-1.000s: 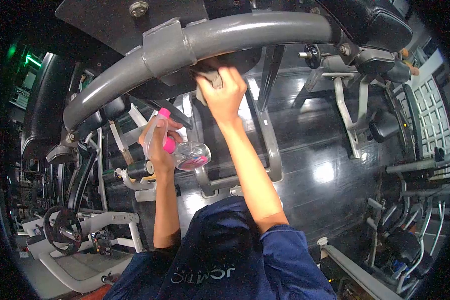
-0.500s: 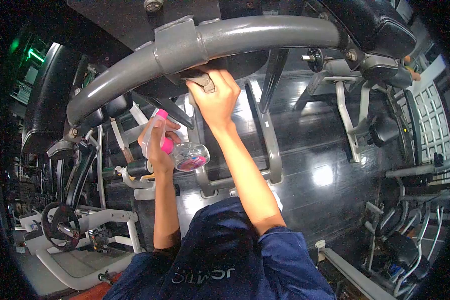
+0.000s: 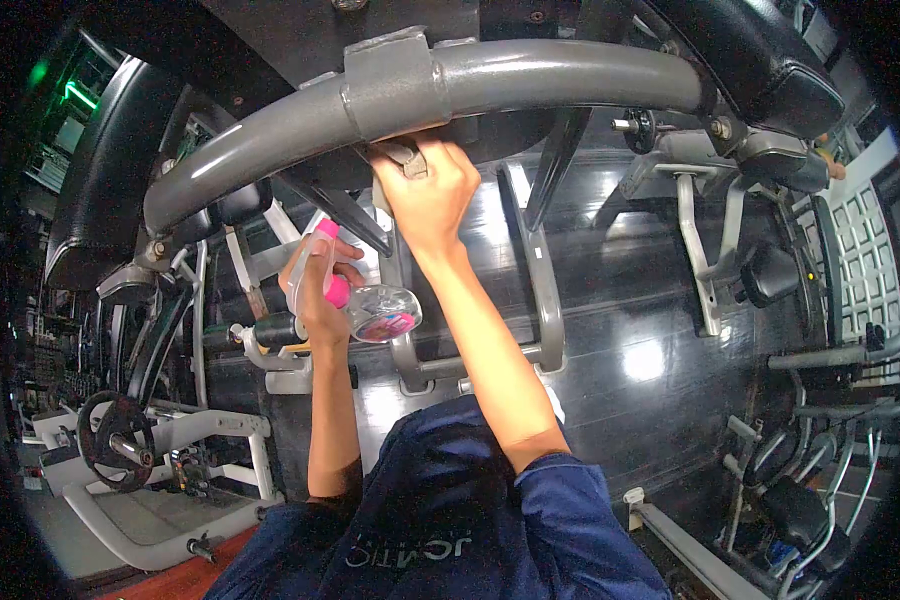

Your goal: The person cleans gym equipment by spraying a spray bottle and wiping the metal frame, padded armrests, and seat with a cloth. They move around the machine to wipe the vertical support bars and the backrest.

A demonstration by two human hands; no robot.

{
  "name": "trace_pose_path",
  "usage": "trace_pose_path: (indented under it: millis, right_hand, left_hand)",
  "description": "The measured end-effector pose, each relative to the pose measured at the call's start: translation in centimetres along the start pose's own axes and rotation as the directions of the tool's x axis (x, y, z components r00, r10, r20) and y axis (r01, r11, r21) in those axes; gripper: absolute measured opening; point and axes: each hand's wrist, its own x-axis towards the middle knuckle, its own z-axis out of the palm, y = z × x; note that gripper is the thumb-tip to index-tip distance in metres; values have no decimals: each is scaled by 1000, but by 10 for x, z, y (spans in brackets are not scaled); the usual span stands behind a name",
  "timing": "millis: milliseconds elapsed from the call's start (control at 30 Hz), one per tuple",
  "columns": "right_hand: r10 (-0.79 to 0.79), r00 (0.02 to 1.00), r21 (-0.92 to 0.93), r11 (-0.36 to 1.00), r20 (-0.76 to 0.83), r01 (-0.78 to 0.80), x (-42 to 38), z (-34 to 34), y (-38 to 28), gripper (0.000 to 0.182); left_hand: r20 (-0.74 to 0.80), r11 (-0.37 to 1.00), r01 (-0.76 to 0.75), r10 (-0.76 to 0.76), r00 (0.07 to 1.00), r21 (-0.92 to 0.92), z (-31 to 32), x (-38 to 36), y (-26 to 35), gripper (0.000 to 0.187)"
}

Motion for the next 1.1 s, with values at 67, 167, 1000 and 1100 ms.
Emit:
trace_pose_path:
  millis: [67, 167, 1000, 1100]
  right_hand:
    - [40, 998, 66, 997, -50, -36, -5, 2, 1, 26]
    - [164, 986, 93, 982, -12, -162, -25, 7, 19, 25]
    - [288, 957, 118, 952, -42, -282, -40, 39, -7, 24]
    - [192, 979, 131, 974, -61, -183, -12, 40, -43, 25]
  left_hand:
    - [-11, 1000, 4, -4, 1000, -7, 0, -1, 1, 40]
    - [-33, 1000, 16, -17, 999, -11, 0, -2, 2, 40]
    - [-135, 1000, 27, -28, 991, -4, -50, -10, 7, 42]
    - [-153, 1000, 22, -21, 988, 9, -56, -9, 8, 42]
